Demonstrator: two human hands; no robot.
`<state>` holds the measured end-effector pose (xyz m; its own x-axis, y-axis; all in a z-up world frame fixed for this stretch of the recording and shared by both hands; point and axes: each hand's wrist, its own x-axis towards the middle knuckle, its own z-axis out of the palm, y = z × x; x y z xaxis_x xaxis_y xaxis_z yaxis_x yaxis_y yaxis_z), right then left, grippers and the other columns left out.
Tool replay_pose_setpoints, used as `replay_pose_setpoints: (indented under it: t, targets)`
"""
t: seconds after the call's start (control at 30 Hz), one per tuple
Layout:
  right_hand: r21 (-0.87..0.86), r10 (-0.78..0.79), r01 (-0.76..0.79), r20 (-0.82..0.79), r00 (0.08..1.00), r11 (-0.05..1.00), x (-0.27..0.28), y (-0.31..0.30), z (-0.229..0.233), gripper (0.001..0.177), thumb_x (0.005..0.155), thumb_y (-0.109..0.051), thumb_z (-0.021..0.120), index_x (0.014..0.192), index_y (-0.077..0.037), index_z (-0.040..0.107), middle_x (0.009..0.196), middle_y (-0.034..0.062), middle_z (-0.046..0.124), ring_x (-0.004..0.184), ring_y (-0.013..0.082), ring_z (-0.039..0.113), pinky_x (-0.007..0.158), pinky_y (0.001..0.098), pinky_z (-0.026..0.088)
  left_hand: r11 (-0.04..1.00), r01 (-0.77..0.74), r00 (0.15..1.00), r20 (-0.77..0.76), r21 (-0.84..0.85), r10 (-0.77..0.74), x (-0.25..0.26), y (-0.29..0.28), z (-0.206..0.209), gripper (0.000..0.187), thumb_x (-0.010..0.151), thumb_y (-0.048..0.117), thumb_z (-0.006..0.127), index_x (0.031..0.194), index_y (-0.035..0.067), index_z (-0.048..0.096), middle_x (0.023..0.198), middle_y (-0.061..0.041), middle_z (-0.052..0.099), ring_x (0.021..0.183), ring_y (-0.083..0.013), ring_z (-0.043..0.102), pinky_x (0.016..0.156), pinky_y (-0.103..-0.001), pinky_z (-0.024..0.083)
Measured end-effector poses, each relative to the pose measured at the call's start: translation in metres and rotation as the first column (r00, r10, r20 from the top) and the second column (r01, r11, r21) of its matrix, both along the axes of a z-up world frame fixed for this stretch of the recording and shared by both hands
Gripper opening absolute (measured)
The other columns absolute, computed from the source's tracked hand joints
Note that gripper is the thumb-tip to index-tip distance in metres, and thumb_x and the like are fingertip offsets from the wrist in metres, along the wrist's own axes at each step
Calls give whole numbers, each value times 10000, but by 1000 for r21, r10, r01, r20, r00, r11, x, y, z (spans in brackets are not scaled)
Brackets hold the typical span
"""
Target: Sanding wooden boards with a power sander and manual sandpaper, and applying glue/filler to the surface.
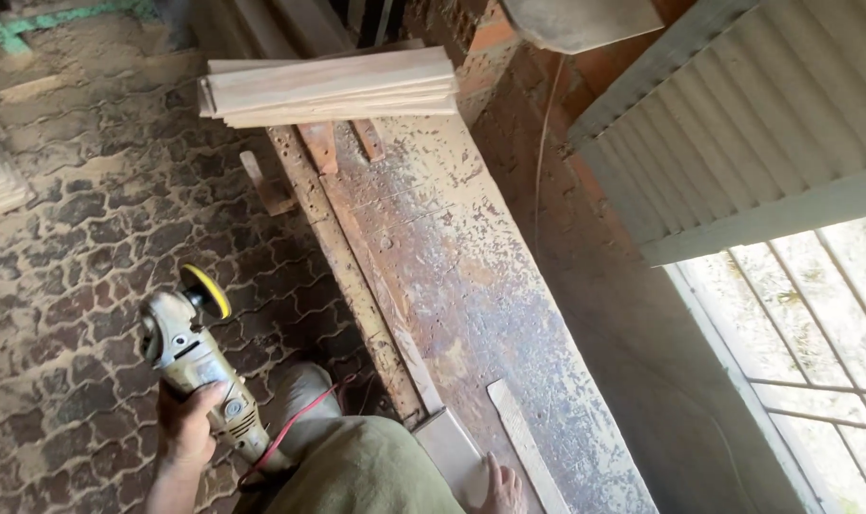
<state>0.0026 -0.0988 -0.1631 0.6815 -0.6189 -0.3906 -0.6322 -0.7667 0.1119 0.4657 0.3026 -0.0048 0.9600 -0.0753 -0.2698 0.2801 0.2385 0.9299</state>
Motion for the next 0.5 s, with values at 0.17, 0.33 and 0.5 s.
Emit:
replay_pose_setpoints:
  t: [0.17, 0.33, 0.5]
  targets:
    - [453, -500, 367, 217, 839, 812, -14, -17, -21, 933, 467, -297, 1001, 1291, -150, 587, 1130, 94, 745, 1026, 264, 742, 867, 373, 615, 999, -31, 998, -62, 32, 33, 5, -11, 14, 585, 753, 149, 663, 1325, 127, 540, 1002, 8, 595, 801, -139, 539, 704, -302, 474]
    - [900, -906, 430, -121, 405, 72, 15, -78, -55, 315, 763, 109, 780, 1044, 227, 698, 905, 354, 770, 809, 397, 757, 739, 433, 609, 997, -5, 996, -94, 83, 13, 34, -19, 2, 601, 744, 153, 668, 1320, 72, 518, 960, -54, 587, 741, -177, 538, 619, -352, 489]
    - [545, -390, 206, 246, 887, 813, 291, -62, 182, 160, 870, -204, 750, 854, -54, 803, 519, -8, 634, 413, 107, 510, 390, 294, 402, 992, 51, 994, -102, 114, -39, 96, -15, -6, 490, 736, 165, 687, 1195, 41, 568, 884, -47, 596, 691, -178, 534, 586, -350, 500]
